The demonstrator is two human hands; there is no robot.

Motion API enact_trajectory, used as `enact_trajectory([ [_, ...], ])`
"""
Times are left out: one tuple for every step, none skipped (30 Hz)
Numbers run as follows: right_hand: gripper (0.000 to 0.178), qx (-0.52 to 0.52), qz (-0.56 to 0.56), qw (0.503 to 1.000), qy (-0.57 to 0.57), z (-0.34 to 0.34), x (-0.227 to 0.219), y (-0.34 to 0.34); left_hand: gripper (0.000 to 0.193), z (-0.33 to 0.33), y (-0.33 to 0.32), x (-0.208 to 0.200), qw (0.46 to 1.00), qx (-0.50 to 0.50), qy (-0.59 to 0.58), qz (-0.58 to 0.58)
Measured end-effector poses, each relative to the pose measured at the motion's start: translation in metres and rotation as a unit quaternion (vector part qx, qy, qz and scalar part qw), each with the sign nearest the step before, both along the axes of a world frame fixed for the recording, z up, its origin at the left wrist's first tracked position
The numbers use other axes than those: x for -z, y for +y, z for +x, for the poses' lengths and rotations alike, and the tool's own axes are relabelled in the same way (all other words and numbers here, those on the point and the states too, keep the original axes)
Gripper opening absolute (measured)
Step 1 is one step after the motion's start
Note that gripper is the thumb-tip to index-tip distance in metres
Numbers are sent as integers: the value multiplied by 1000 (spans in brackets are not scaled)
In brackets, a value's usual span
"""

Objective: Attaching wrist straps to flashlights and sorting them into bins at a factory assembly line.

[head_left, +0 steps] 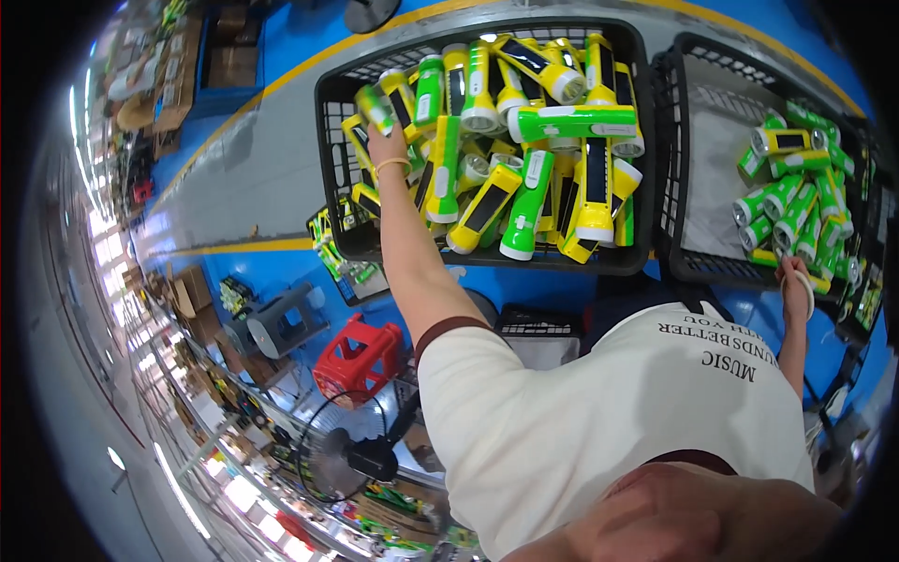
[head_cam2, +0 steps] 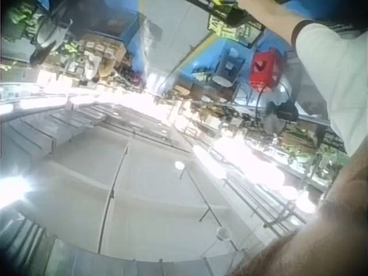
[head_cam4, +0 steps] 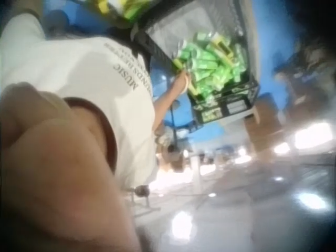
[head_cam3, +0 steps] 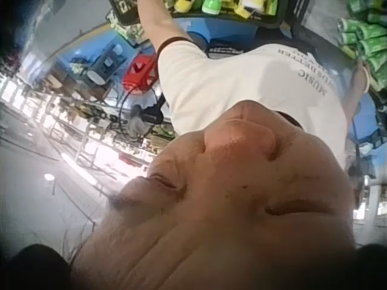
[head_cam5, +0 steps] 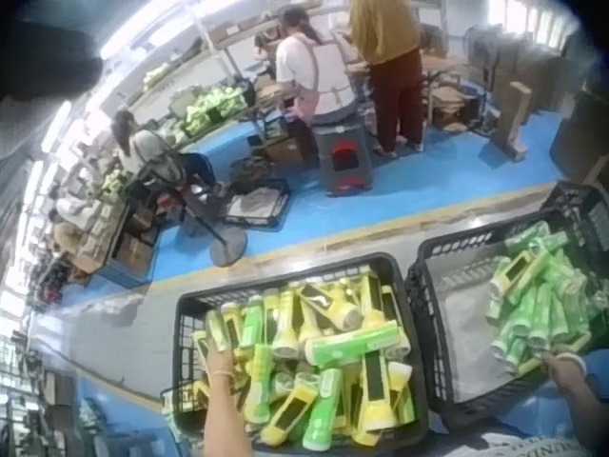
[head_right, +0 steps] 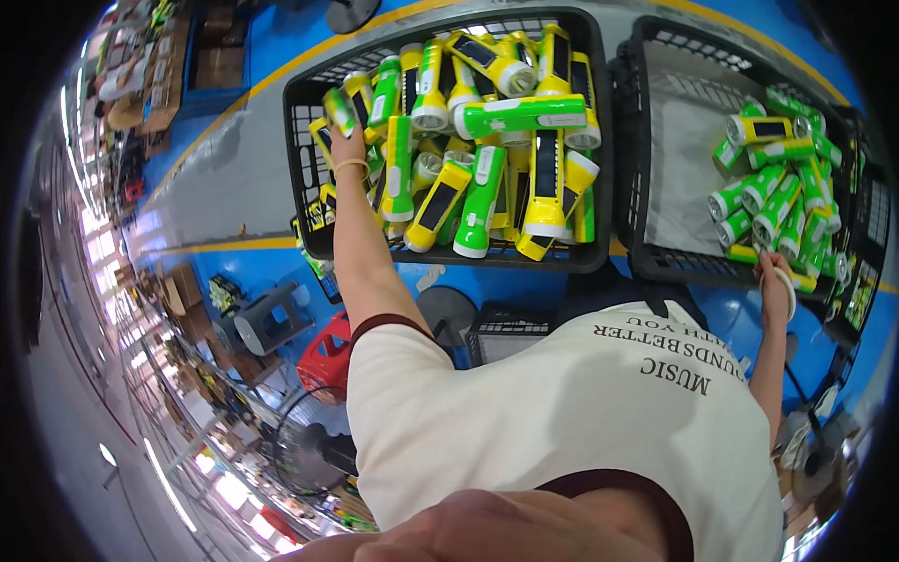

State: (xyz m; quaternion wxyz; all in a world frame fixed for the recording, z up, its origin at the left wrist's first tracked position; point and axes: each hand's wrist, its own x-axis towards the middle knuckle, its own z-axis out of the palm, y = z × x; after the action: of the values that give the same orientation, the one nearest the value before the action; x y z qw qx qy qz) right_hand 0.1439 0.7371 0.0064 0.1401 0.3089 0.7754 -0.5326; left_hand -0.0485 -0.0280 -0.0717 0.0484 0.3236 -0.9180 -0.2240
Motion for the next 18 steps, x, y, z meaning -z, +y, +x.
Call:
enact_trajectory([
  [20, -3, -5, 1000, -5, -4, 0, -4, 60, 12, -25, 22, 985, 45, 103, 129],
  [20, -4, -18, 1000, 0, -9, -4, -12, 59, 22, -35, 35, 983, 40, 118, 136],
  [20, -2, -29, 1000, 6, -11, -10, -17, 59, 29, -40, 41, 980, 39, 133, 145],
  [20, 21, -18, 999, 18, -7, -15, -15, 64, 23, -7, 20, 991, 48, 94, 83],
  [20, 33, -19, 999, 16, -6, -15, -11, 68, 25, 22, -4, 1000, 7, 29, 5],
  [21, 40, -23, 999, 14, -7, -13, -8, 72, 33, 38, -27, 996, -40, -38, -76],
  [21, 33, -9, 999, 12, -5, -13, -3, 77, 42, 41, -41, 990, -35, -138, 11],
  [21, 34, -11, 999, 10, -2, -11, 1, 79, 52, 40, -42, 985, -11, -169, 41],
  [21, 34, -14, 999, 10, -3, -11, 3, 81, 60, 37, -42, 978, 12, -196, 71],
  [20, 38, -21, 999, 11, -6, -8, -1, 79, 66, 26, -29, 984, 20, -159, 77],
  [21, 29, -29, 999, 17, -9, -4, -1, 77, 65, 14, -17, 983, 31, -154, 91],
  [21, 25, -37, 999, 18, -9, 3, -2, 74, 64, 9, -11, 981, 44, -155, 105],
  [21, 22, -32, 999, 20, -10, 6, -2, 66, 48, 34, -37, 978, 20, -191, 85],
  [21, 12, -29, 999, 18, -12, 5, 0, 62, 44, 40, -28, 987, 32, -153, 42],
  [21, -4, -32, 999, 15, -18, 3, -8, 57, 42, 39, -22, 993, 37, -115, -6],
  [22, -9, -30, 999, 19, -21, 1, -13, 52, 41, 40, -20, 997, 3, -74, -5],
  [22, -15, -31, 999, 21, -25, -1, -19, 51, 40, 31, -10, 1000, -1, -8, -19],
  [22, -9, -47, 999, 23, -29, -2, -22, 50, 38, 26, -4, 998, -4, 59, -32],
])
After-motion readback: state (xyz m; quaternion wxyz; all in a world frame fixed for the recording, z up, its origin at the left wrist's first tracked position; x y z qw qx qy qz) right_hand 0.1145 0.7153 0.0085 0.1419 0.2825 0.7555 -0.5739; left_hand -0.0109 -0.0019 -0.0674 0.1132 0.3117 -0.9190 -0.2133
